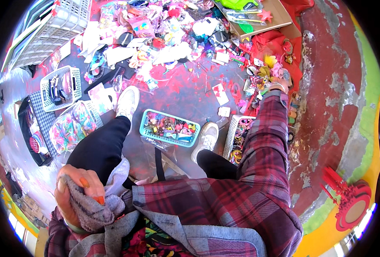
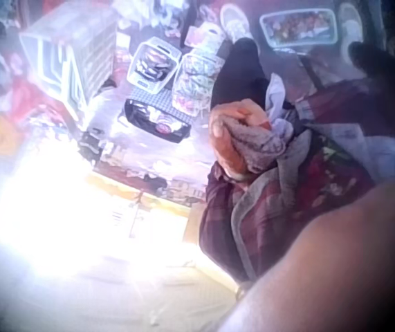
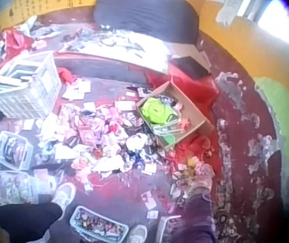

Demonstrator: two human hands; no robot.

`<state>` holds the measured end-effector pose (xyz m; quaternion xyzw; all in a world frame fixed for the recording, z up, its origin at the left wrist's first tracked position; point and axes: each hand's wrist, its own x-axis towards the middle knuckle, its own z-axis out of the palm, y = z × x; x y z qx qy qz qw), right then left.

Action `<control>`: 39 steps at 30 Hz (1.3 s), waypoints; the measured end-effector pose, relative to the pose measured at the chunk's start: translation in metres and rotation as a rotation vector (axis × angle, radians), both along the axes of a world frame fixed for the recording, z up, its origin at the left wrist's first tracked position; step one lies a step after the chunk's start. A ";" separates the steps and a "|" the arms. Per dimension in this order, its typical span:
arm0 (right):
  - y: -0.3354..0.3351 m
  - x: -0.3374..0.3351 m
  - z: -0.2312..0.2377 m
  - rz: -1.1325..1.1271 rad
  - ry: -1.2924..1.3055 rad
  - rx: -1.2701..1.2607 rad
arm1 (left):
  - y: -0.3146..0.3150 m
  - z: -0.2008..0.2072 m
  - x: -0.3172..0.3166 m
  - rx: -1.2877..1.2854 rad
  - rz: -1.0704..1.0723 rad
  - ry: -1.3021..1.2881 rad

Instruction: The person sits on the floor and sorts through a large pile of colorful craft supplies and decorations. They pick up individual items, wipe them with a cloth, and place them into a small blue basket or a white basket nearby.

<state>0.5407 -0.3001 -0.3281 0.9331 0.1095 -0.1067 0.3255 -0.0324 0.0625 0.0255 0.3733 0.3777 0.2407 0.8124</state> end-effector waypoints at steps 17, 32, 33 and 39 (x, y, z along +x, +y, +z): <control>0.230 -0.209 -0.060 0.322 0.147 0.656 | -0.004 -0.001 0.006 0.045 0.001 0.004; 0.143 -0.229 -0.040 -1.065 0.717 2.084 | -0.005 0.005 -0.006 -0.018 0.012 -0.063; 0.138 -0.228 -0.041 -1.070 0.806 2.167 | -0.005 0.006 -0.007 -0.015 0.013 -0.057; 0.137 -0.235 -0.030 -1.166 0.958 2.375 | -0.003 0.005 -0.010 -0.014 -0.010 -0.062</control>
